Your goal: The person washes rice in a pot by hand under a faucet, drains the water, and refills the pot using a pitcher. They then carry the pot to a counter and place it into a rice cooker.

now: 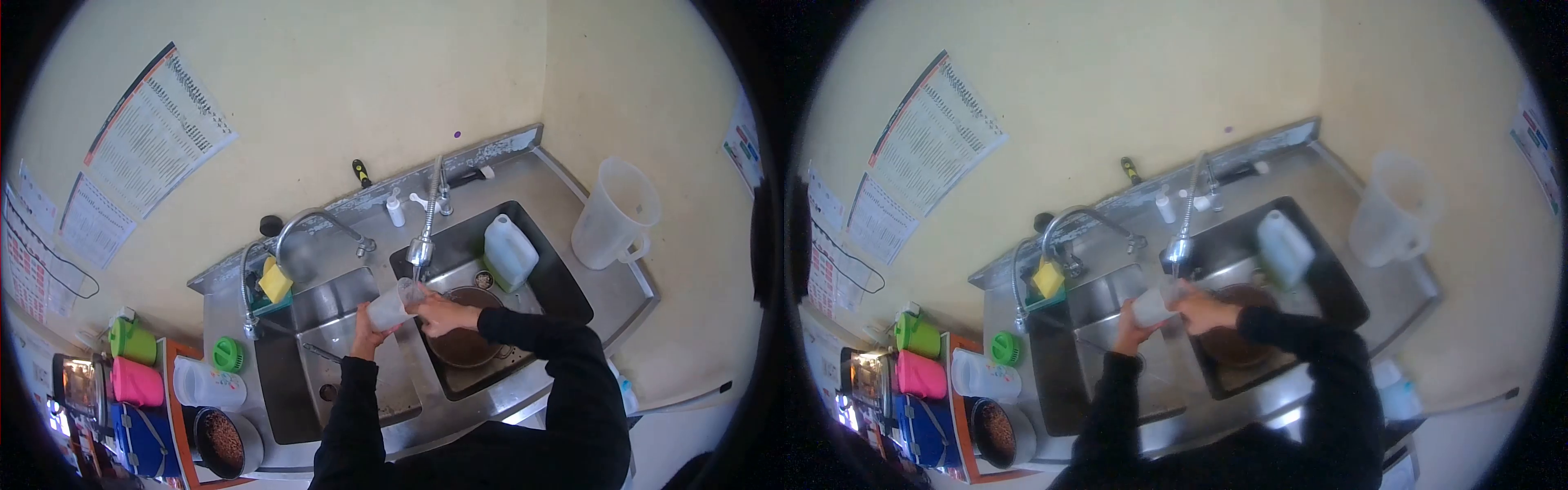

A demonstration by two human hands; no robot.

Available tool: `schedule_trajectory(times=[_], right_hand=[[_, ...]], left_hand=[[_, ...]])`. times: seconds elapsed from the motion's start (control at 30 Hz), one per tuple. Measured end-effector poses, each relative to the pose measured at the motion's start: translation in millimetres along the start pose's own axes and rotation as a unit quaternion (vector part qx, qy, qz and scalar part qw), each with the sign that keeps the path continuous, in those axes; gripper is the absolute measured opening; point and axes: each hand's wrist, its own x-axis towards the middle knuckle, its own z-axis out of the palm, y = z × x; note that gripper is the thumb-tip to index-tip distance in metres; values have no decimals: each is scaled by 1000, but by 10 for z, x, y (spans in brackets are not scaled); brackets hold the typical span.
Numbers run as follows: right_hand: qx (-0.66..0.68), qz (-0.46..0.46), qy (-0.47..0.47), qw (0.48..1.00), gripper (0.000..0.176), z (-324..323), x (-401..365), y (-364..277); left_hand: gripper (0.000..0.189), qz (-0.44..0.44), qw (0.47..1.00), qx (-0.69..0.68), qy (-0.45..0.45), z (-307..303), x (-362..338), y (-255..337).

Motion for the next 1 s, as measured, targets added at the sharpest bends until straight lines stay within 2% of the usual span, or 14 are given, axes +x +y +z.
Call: schedule_trajectory(times=[0.03, 0.1, 0.13, 0.17, 0.23, 0.33, 0.43, 0.53, 0.6, 0.73, 0.87, 0.9, 0.93, 1.0], right_hand=[[48, 72, -49, 995, 42, -9, 44, -95], [181, 135, -26, 974, 27, -89, 99, -240], [375, 187, 5, 908, 27, -97, 111, -223], [552, 228, 35, 801, 27, -91, 140, -167], [852, 162, 72, 493, 31, 511, 253, 461], [872, 173, 76, 451, 39, 423, 232, 393], [699, 176, 165, 674, 38, 473, 158, -31], [539, 157, 238, 793, 26, 411, 85, -273], [387, 220, 271, 853, 20, 288, 55, -456], [162, 240, 311, 905, 18, 232, 19, -548], [28, -52, 216, 975, 25, 164, -213, -249], [-13, -121, 194, 973, 29, 65, -225, -154], [-54, -188, 172, 966, 33, -33, -244, -46], [-126, -175, 125, 968, 31, -73, -250, 214]], left_hand=[[50, 17, 1000, -1, -12, -73, 96, -84], [48, 52, 998, -1, -37, -212, 267, -248], [48, 69, 996, 0, -48, -238, 301, -318], [47, 87, 994, -1, -60, -257, 346, -370], [43, 162, 986, 21, 22, 118, -24, -352], [38, 232, 969, 46, 75, 217, -206, -380], [35, 264, 953, 83, 124, 256, -264, -310], [37, 261, 951, 85, 141, 391, -289, -229], [39, 225, 967, 53, 104, 387, -219, -221], [43, 146, 989, 1, 30, 251, -15, -309], [46, 39, 996, -62, -45, 280, -147, -83], [47, 142, 980, 105, -95, 214, -178, -66], [48, 237, 922, 268, -144, 92, -186, -83], [54, 121, 915, 265, -278, -172, -79, -27]])
